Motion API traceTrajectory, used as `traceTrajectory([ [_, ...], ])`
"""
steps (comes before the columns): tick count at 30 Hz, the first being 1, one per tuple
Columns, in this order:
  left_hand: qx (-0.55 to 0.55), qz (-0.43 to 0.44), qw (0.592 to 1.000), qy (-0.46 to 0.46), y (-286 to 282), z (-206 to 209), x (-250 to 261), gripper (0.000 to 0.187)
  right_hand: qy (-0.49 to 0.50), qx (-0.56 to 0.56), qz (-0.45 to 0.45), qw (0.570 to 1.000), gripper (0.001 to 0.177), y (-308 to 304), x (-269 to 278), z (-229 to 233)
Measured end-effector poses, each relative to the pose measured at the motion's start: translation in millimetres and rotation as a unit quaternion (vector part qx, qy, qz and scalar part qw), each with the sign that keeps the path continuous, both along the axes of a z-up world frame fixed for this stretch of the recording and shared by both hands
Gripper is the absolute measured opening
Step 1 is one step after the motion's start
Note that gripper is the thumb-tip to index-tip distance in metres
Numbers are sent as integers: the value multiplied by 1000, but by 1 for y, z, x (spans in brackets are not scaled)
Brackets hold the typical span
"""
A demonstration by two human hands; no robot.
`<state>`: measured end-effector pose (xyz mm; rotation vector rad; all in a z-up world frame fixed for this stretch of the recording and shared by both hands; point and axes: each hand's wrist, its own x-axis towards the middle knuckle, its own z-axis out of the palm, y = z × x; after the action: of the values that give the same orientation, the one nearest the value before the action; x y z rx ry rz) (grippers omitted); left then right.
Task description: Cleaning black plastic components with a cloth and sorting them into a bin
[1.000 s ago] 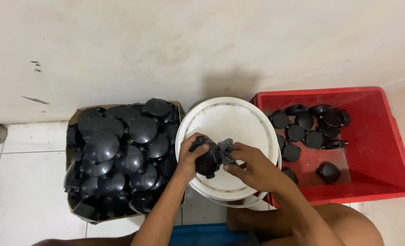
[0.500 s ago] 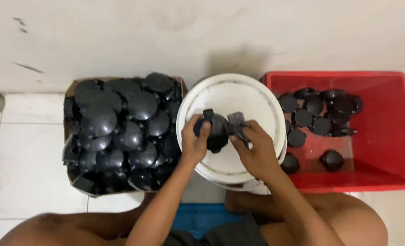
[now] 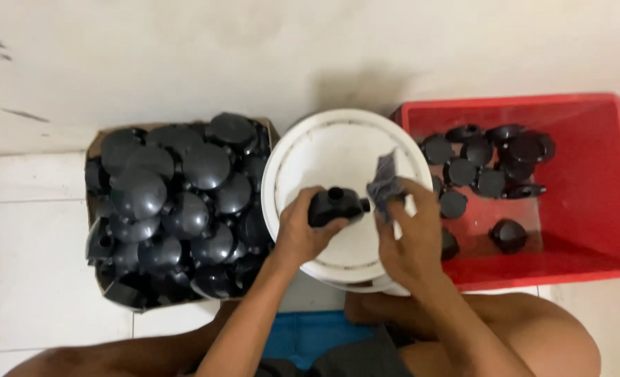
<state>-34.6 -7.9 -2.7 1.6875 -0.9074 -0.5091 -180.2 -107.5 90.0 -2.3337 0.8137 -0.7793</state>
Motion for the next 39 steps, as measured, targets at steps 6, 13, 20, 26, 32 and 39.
traceTrajectory([
  [6,0,-5,1000,-16,-1,-3,4,60,66,-120,113,984,52,5,13,-67],
  [13,-78,19,995,-61,0,-13,4,59,29,-197,6,980,41,8,23,-50],
  [20,-44,-17,999,7,-1,-14,12,49,2,-153,109,982,29,12,28,-33],
  [26,-69,-24,993,95,-5,0,16,46,65,-120,79,987,32,-13,24,-65],
  [32,-61,-88,977,185,-9,13,28,58,-46,-82,60,994,14,-12,24,-64],
  [39,-82,-146,932,322,-6,-5,33,71,-96,-256,163,948,9,2,32,-46],
])
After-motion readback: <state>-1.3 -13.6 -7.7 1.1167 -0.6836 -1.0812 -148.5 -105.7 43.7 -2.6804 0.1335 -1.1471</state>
